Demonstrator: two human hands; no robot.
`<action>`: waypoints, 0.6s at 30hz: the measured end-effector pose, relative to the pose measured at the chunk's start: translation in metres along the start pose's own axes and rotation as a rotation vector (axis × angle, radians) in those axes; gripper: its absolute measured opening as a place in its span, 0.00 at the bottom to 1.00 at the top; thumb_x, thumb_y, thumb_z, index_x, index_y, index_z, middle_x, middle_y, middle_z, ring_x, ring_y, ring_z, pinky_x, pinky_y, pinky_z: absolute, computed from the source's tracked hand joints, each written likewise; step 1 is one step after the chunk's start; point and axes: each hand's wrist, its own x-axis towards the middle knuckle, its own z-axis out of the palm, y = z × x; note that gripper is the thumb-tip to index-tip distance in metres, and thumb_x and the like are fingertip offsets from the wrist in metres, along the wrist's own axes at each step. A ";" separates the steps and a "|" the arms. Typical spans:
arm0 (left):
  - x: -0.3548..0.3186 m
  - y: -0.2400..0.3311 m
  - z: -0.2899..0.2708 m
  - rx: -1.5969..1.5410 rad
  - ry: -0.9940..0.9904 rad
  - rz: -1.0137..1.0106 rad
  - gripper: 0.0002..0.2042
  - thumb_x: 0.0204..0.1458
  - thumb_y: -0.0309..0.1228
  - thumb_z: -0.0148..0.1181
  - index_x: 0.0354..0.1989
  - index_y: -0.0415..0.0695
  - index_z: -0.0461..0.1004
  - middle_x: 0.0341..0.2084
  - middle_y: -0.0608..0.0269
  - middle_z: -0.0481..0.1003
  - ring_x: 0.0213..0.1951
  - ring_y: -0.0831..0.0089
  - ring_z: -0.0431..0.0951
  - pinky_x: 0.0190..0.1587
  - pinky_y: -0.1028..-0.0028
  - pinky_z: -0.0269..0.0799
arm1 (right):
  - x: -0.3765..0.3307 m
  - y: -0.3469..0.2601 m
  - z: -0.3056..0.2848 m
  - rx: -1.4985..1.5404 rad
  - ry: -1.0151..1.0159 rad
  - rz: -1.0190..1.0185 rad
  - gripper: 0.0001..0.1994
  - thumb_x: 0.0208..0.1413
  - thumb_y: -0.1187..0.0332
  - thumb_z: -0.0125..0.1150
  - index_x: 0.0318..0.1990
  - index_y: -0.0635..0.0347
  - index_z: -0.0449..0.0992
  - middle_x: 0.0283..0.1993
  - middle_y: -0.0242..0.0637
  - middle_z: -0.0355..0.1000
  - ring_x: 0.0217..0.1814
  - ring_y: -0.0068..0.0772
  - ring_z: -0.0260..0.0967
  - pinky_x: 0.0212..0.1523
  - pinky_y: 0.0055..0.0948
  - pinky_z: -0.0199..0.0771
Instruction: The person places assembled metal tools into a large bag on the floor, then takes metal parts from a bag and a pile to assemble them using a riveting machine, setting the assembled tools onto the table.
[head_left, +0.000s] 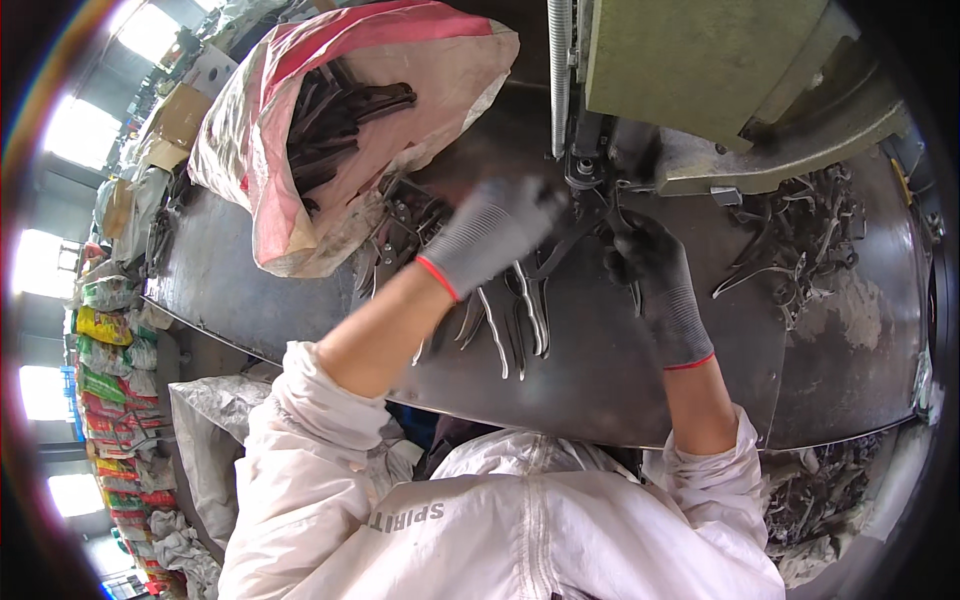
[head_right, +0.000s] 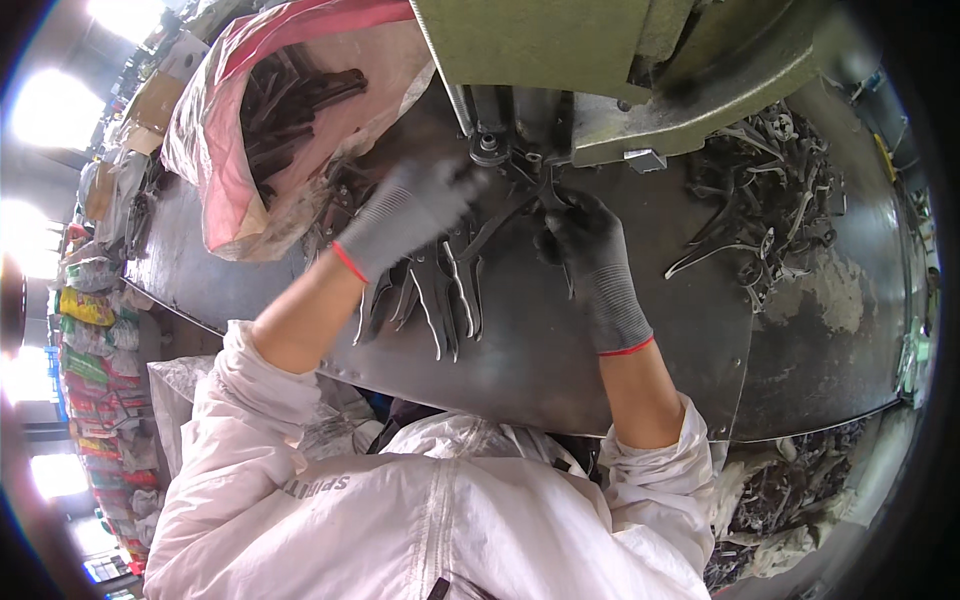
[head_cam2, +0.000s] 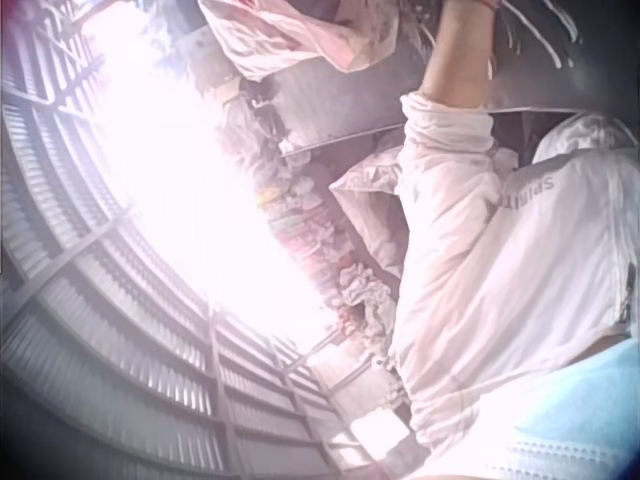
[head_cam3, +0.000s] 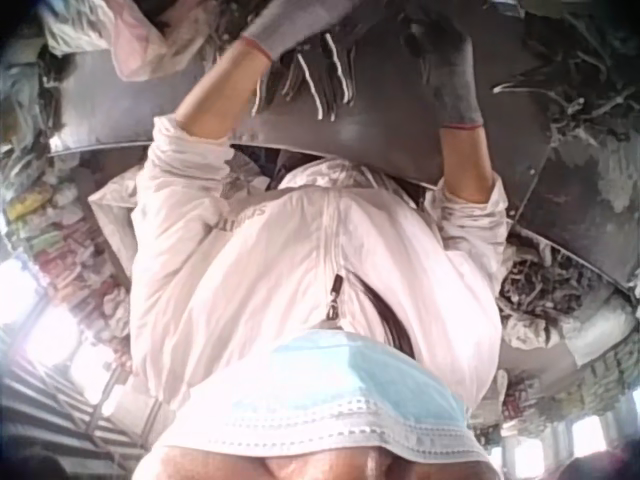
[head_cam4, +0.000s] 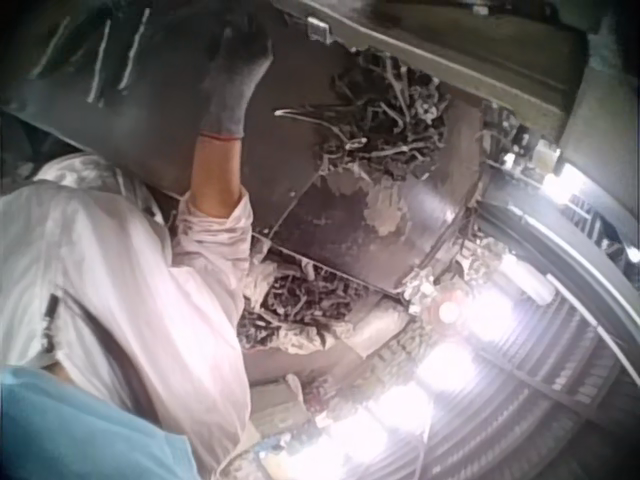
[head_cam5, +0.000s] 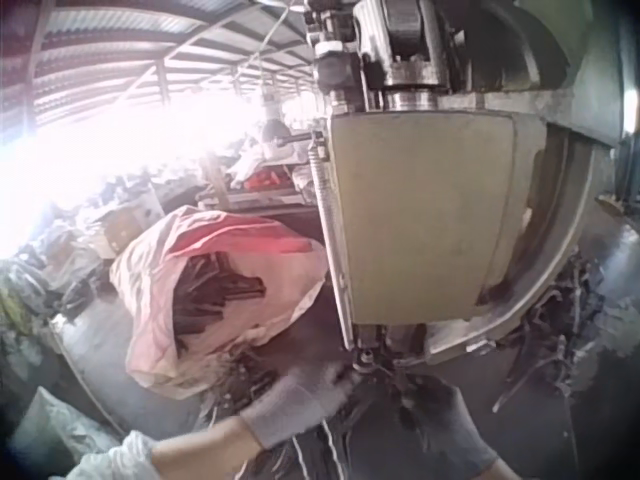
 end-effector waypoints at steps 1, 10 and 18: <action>0.002 -0.015 -0.011 0.073 0.147 0.094 0.14 0.52 0.38 0.50 0.40 0.42 0.72 0.34 0.53 0.75 0.36 0.61 0.76 0.39 0.69 0.71 | 0.000 -0.001 -0.001 0.027 0.009 0.001 0.18 0.53 0.76 0.50 0.53 0.70 0.63 0.33 0.38 0.71 0.26 0.21 0.67 0.23 0.20 0.69; 0.035 -0.231 -0.051 0.424 0.179 -0.458 0.16 0.44 0.40 0.54 0.36 0.42 0.76 0.38 0.45 0.73 0.42 0.52 0.74 0.45 0.61 0.68 | -0.026 -0.023 0.011 -0.117 -0.055 -0.086 0.18 0.53 0.75 0.51 0.52 0.69 0.65 0.33 0.36 0.72 0.24 0.18 0.65 0.23 0.17 0.66; 0.038 -0.239 -0.051 0.159 -0.008 -0.323 0.14 0.43 0.36 0.55 0.34 0.41 0.76 0.35 0.43 0.73 0.36 0.50 0.75 0.41 0.63 0.70 | -0.017 0.004 0.003 0.058 -0.028 0.006 0.19 0.52 0.76 0.51 0.53 0.70 0.64 0.32 0.36 0.71 0.23 0.19 0.64 0.21 0.19 0.64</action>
